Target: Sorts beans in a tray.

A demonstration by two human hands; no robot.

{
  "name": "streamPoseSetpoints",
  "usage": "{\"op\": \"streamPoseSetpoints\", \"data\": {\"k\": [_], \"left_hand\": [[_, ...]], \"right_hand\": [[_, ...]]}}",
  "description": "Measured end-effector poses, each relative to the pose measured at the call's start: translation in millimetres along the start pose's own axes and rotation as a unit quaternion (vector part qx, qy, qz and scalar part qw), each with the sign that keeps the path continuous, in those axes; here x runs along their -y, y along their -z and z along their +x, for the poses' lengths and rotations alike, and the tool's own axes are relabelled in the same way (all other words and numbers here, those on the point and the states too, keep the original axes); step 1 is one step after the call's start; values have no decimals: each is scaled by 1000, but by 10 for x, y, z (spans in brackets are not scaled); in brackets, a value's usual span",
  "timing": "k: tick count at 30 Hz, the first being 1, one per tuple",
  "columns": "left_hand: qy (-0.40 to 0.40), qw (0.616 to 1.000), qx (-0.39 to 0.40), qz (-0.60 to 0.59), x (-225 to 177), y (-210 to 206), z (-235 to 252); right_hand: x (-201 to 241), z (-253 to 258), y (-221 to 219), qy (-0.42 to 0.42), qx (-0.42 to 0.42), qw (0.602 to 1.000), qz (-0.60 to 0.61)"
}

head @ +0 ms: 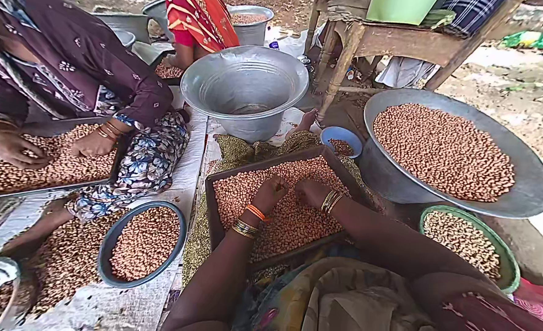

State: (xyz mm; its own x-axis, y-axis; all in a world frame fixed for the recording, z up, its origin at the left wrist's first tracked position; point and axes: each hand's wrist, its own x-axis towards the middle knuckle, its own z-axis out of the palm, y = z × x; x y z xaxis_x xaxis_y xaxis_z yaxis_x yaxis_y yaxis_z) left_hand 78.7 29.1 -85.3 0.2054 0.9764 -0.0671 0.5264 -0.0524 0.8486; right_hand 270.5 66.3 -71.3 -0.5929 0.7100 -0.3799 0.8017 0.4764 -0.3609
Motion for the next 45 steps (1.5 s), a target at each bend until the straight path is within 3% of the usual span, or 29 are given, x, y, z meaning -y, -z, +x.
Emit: {"op": "streamPoseSetpoints", "data": {"k": [3, 6, 9, 11, 14, 17, 19, 21, 23, 26, 30, 32, 35, 38, 42, 45], "left_hand": [[14, 992, 72, 102, -59, -26, -11], [-44, 966, 187, 174, -93, -90, -12], [-40, 927, 262, 267, -184, -182, -27], [-21, 923, 254, 289, -220, -198, -27], [32, 931, 176, 319, -251, -191, -6], [99, 939, 89, 317, -207, -141, 31], [99, 953, 45, 284, -168, -96, 20], [90, 966, 32, 239, -148, -70, 11], [62, 979, 56, 184, -150, -62, 5], [-43, 975, 167, 139, -182, -112, -50], [-135, 932, 322, 102, -219, -268, -111], [-128, 908, 385, 102, -257, -311, -139], [-76, 876, 429, 205, -578, -293, -222], [-60, 865, 427, 255, -657, -288, -203], [-36, 887, 331, 320, -304, -295, -64], [67, 911, 227, 337, -337, -159, 8]], "right_hand": [[-85, -23, -10, -7, -17, 999, 49], [-222, -116, 98, -22, -96, 968, 229], [-396, -228, 171, -15, -25, 934, 355], [-386, -334, 207, 10, 91, 957, 277], [-270, -364, 145, 99, 224, 966, 84], [-160, -323, 114, 64, 164, 984, -3], [-166, -285, 132, -10, 81, 997, -13], [-228, -298, 184, -18, 54, 998, 0], [-313, -347, 210, 63, 84, 994, 31], [-313, -392, 119, 137, 141, 980, -41], [-189, -428, 79, 98, 158, 978, -96], [-141, -437, 76, 68, 160, 979, -107], [-117, -434, 76, 43, 165, 980, -106], [-172, -382, 72, 40, 176, 980, -81], [-320, -306, 74, 92, 163, 981, -54], [-422, -351, 187, 104, 92, 984, 115]]}}
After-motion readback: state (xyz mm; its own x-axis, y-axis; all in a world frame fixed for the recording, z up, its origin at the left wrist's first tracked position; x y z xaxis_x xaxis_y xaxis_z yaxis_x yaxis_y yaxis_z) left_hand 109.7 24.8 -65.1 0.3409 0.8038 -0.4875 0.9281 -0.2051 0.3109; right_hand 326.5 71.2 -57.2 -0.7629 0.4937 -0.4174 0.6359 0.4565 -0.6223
